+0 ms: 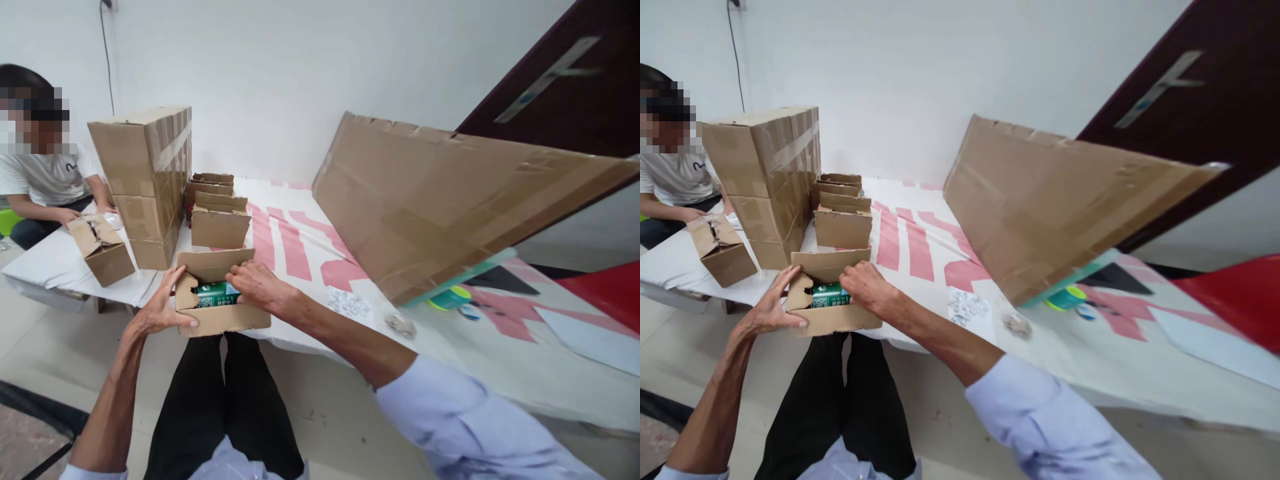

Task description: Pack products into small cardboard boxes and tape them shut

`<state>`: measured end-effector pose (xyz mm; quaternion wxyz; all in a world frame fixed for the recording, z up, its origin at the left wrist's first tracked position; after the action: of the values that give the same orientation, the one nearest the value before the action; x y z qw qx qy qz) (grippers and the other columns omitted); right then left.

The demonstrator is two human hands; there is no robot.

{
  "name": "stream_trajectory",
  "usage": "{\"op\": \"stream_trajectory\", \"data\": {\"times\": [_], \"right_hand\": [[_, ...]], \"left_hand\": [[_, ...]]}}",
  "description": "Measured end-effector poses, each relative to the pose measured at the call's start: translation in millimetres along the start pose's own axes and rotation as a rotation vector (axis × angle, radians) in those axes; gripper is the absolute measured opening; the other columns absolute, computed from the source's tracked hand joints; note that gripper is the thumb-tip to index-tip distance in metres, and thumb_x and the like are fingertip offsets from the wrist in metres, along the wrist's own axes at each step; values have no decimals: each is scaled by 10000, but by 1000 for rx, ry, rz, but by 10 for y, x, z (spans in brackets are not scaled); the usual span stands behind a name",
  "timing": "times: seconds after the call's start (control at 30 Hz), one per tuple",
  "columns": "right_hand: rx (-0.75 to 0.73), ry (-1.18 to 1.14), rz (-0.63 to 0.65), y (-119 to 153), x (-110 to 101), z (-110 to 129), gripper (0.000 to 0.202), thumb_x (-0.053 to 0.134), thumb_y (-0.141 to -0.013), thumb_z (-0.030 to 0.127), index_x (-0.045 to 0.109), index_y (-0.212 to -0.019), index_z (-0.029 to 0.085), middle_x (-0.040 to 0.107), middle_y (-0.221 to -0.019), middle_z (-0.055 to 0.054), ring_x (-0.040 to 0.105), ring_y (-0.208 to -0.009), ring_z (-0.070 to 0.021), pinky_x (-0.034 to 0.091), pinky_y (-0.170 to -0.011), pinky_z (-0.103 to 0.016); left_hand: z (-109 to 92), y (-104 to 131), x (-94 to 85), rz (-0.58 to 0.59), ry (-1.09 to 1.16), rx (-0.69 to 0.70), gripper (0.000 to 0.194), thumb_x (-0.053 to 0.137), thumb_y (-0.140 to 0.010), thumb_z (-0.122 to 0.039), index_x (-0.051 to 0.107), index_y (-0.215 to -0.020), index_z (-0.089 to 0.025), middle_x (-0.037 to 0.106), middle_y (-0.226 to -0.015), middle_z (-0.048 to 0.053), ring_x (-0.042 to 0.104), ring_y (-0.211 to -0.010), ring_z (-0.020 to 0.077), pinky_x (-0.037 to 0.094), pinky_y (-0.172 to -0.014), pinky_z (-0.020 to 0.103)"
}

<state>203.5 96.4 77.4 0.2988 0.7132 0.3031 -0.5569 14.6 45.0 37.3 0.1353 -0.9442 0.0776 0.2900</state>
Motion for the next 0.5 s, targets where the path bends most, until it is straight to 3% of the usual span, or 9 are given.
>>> {"op": "stream_trajectory", "data": {"times": [0.13,0.3,0.5], "right_hand": [[-85,-43,96,-182,22,185,306,771,-893,232,750,-1186,146,771,-1183,-178,750,-1063,-331,548,-812,-367],[-95,-106,190,-323,174,235,383,751,-909,272,724,-1259,117,749,-1235,-208,737,-1128,-351,565,-882,-395],[-137,-157,138,-342,290,227,419,725,-923,255,673,-1315,118,709,-1285,-210,703,-1185,-357,547,-933,-422]], "left_hand": [[33,23,15,10,8,-6,1400,913,-556,-769,266,-1682,-246,173,-1744,231,219,-1610,490,346,-1249,669],[69,51,35,17,18,-2,1411,930,-544,-754,262,-1686,-265,199,-1739,232,217,-1606,507,332,-1244,697],[91,58,59,14,65,-13,1415,947,-540,-725,254,-1684,-263,190,-1742,217,207,-1611,494,332,-1255,678]]}}
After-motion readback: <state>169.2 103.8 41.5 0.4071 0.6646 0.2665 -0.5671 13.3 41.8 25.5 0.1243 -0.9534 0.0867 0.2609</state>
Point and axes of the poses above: each hand's wrist, its own y-axis away from the middle knuckle, its own x-axis out of the palm, z = x × y, the point moved 8 cm from there along -y, towards the middle knuckle
